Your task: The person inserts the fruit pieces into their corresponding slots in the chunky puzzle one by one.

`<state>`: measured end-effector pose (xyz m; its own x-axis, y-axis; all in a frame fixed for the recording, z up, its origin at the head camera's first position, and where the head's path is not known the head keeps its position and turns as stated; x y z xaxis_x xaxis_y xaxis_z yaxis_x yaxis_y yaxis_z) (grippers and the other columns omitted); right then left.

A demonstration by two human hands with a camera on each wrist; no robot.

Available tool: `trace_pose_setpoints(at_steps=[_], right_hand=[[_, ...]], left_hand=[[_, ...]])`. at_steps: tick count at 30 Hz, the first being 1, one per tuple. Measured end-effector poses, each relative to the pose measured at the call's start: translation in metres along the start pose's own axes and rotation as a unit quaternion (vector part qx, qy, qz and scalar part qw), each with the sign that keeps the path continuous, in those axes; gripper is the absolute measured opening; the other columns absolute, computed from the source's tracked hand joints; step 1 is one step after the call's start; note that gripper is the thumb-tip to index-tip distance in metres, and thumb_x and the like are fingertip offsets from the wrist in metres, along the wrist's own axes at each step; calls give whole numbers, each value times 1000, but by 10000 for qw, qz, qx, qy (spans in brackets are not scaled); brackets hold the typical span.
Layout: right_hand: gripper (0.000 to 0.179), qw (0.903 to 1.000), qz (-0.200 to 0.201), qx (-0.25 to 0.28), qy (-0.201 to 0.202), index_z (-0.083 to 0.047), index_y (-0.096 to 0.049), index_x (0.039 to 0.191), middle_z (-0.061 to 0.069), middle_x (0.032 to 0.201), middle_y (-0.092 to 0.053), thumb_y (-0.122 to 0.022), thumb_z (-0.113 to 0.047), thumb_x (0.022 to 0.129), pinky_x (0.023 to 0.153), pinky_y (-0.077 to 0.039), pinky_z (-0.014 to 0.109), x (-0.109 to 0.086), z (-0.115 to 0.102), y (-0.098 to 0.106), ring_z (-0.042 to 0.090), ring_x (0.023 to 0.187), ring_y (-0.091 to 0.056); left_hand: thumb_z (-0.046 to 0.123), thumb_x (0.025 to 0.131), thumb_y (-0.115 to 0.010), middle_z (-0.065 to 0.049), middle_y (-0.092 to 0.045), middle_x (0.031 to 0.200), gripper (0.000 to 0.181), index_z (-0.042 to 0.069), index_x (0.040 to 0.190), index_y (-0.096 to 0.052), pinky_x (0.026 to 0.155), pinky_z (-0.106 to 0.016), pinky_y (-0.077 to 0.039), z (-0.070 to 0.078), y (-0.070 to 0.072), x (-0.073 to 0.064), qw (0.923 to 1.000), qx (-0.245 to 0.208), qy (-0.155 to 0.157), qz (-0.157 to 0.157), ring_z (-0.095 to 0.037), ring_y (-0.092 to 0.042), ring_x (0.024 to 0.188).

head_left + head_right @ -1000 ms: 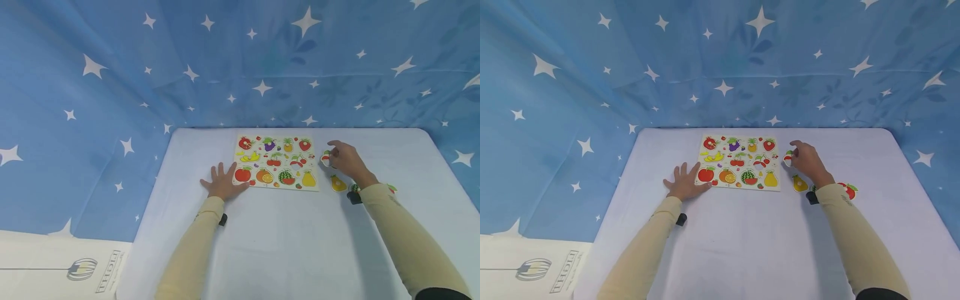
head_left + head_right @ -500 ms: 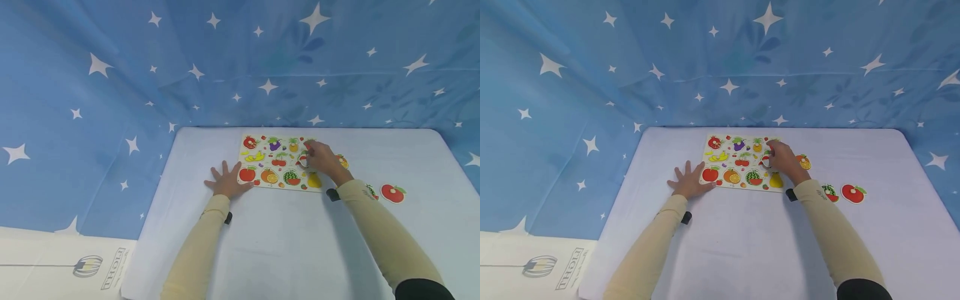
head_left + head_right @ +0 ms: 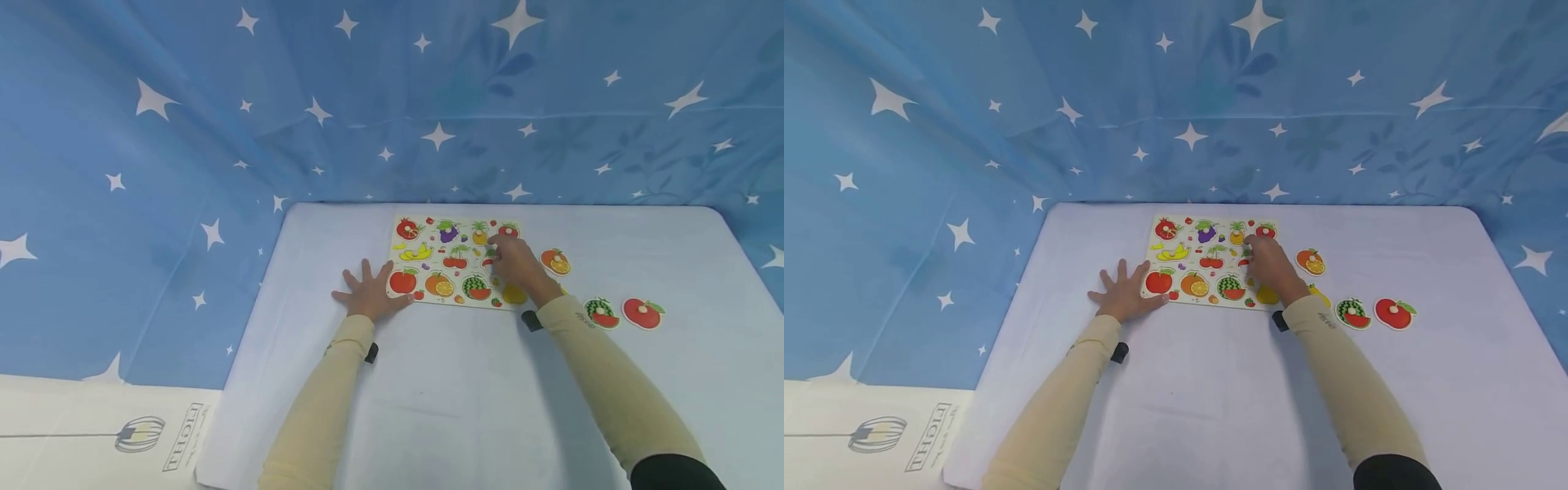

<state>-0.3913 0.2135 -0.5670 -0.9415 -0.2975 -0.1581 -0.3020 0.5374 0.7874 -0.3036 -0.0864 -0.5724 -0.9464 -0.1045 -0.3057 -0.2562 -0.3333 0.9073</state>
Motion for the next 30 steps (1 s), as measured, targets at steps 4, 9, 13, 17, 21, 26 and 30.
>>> trace_pose_setpoints(at_steps=[4,9,13,17,21,26,30], right_hand=[[49,9998,139,35,-100,10,-54,147,29,130,-64,-57,6,99,97,-51,55,-5,5,4,39,108,-58],[55,9992,348,-161,-100,6,-48,154,31,142,-59,-59,2,100,111,-40,66,-9,6,3,47,126,-55],[66,9974,630,-349,66,-1,-41,161,31,158,-45,-65,-11,100,111,-28,76,-15,3,2,57,139,-41],[72,9956,877,-297,162,-4,-38,164,27,167,-33,-70,-18,101,111,-22,78,-26,6,7,57,147,-31],[72,9937,1048,-367,122,-3,-39,163,26,170,-29,-71,-18,100,112,-22,79,-41,20,21,55,151,-29],[73,9932,1113,-220,-249,-4,-36,164,27,172,-23,-71,-17,101,114,-19,78,-66,47,41,56,151,-28],[72,9918,1121,-225,-562,-4,-36,164,28,171,-23,-70,-16,102,114,-18,81,-89,71,54,58,151,-26]], left_hand=[[65,89,-76,-20,-10,177,97,35,170,-32,107,-90,-15,6,-1,1,10000,31,-79,13,-61,-5,155],[65,90,-76,-20,-9,177,96,35,170,-32,107,-90,-14,10,1,0,9999,-19,-138,-5,-61,-5,155],[66,89,-75,-20,-8,178,98,35,171,-31,107,-90,-14,6,1,-4,10000,20,-53,-62,-62,-4,155],[68,89,-74,-22,-7,177,99,33,171,-30,106,-90,-14,1,-1,-6,9999,57,-39,-112,-63,-5,154],[68,89,-73,-23,-6,177,100,32,171,-29,106,-91,-13,0,-2,-6,9999,-1,-49,-160,-64,-3,154],[68,90,-72,-25,-5,177,101,29,172,-28,105,-92,-11,3,-1,-5,9997,-58,-108,-228,-66,-1,153],[67,91,-71,-26,-3,176,101,28,172,-26,105,-93,-10,4,0,-5,9994,-56,-103,-326,-66,1,153]])
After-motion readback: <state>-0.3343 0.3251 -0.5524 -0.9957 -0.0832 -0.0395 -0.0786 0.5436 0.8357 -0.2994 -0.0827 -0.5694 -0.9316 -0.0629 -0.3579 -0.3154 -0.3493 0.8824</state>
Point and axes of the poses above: each hand's wrist, its own x-axis towards the middle knuckle, its own y-axis out of the back of the hand, z = x × y, the point moved 4 cm from there along x, towards the middle knuckle
